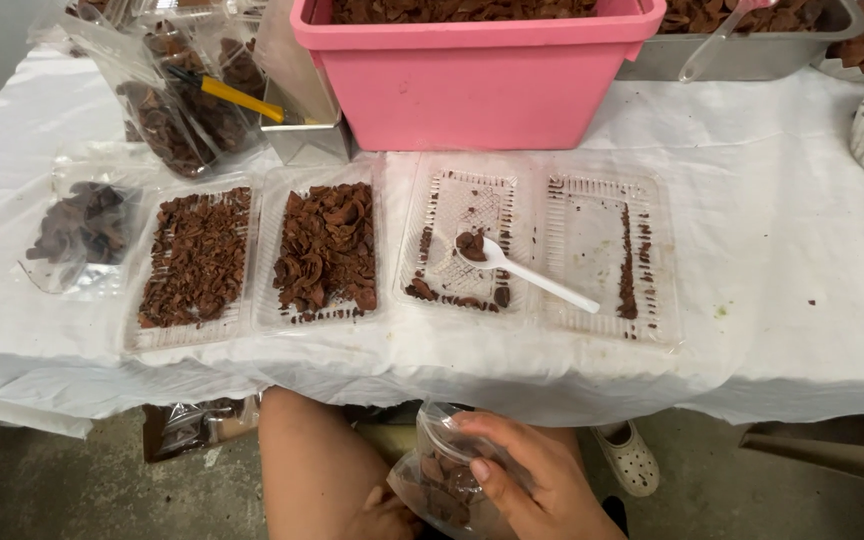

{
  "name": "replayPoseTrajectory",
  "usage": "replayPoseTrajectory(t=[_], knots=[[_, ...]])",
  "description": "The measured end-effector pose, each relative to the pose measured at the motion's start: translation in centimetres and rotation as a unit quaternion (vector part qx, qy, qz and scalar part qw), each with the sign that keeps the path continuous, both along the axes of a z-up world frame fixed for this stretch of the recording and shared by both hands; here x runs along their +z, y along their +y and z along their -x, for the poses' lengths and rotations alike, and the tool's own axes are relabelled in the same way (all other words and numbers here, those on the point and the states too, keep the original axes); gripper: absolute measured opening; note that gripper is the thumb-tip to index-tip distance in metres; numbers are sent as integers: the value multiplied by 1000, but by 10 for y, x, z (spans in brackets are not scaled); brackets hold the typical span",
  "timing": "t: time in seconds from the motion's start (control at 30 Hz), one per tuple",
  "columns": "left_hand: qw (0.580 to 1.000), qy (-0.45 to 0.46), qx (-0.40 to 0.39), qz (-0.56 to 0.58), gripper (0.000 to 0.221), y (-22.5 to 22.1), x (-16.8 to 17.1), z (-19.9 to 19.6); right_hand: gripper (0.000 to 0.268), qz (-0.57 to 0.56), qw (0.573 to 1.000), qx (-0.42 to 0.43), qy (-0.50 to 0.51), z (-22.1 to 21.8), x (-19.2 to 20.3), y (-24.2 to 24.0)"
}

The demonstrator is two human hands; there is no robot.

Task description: Sorting and cleaning cocoa nibs in plastic trays using a brush and hands, then packaging them into small plastic bags using a spoon.

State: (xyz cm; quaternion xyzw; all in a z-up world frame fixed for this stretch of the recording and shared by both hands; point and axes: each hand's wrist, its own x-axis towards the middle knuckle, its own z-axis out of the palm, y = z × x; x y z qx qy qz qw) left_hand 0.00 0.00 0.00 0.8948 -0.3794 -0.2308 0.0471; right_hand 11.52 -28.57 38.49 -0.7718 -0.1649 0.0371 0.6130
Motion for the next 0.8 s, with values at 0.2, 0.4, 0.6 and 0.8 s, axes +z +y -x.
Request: replayPoseTrajectory(t=[0.2,0.4,0.6,0.8], knots=[[999,-16,-33,11,31,0,0,-36,40,-3,999,-3,34,0,-2,2],[1000,-5,-18,25,26,4,18,-41,39,-2,999,-10,50,0,-3,1],[988,85,-49,-120,28,-2,34,-47,38,-9,1000,-10,24,0,-8,0],[988,75,-48,-123,30,2,39,-54,40,-1,997,-21,68,-1,-6,-1]])
